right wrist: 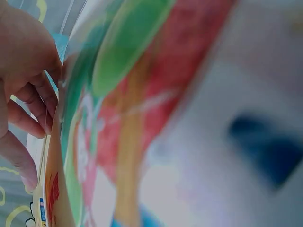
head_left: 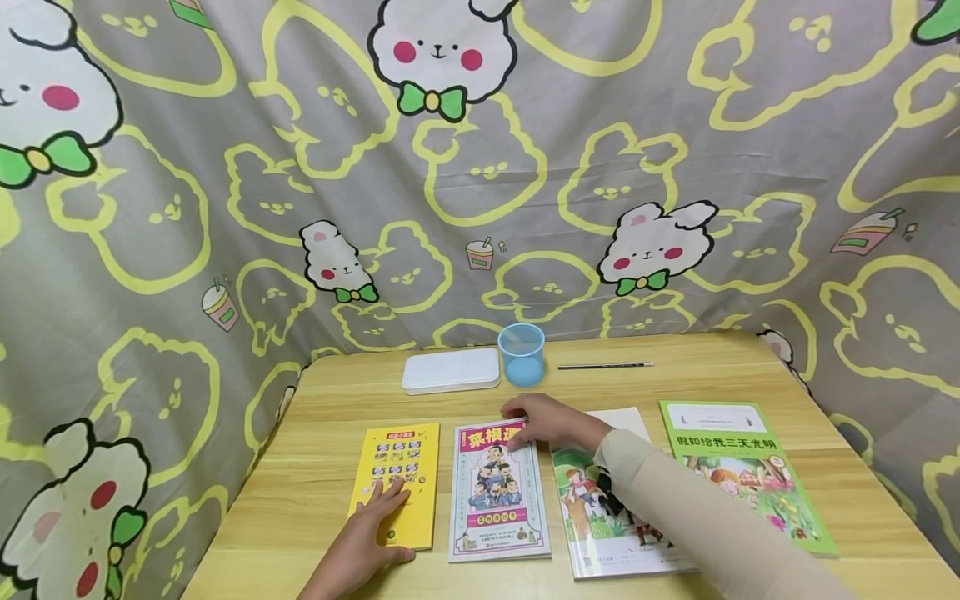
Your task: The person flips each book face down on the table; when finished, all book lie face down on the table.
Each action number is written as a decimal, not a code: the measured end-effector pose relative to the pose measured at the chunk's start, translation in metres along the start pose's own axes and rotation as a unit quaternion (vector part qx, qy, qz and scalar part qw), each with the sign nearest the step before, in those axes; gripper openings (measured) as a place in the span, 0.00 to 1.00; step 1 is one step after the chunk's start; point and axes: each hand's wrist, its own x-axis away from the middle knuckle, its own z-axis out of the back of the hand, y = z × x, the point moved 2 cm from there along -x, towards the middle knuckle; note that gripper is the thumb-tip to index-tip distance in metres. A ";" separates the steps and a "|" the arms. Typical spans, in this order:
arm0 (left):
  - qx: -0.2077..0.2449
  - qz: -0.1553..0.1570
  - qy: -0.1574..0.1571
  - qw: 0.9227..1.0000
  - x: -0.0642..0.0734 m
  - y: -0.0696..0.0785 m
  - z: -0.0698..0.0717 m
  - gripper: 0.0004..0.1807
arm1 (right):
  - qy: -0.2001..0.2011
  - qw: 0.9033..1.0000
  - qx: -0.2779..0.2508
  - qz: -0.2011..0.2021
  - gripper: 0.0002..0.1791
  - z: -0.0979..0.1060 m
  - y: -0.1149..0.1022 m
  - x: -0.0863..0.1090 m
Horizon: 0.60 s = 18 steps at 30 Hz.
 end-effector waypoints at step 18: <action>-0.009 -0.005 -0.002 1.000 0.000 0.002 -0.002 0.50 | 0.012 1.000 -0.010 0.001 0.30 0.014 0.021 0.010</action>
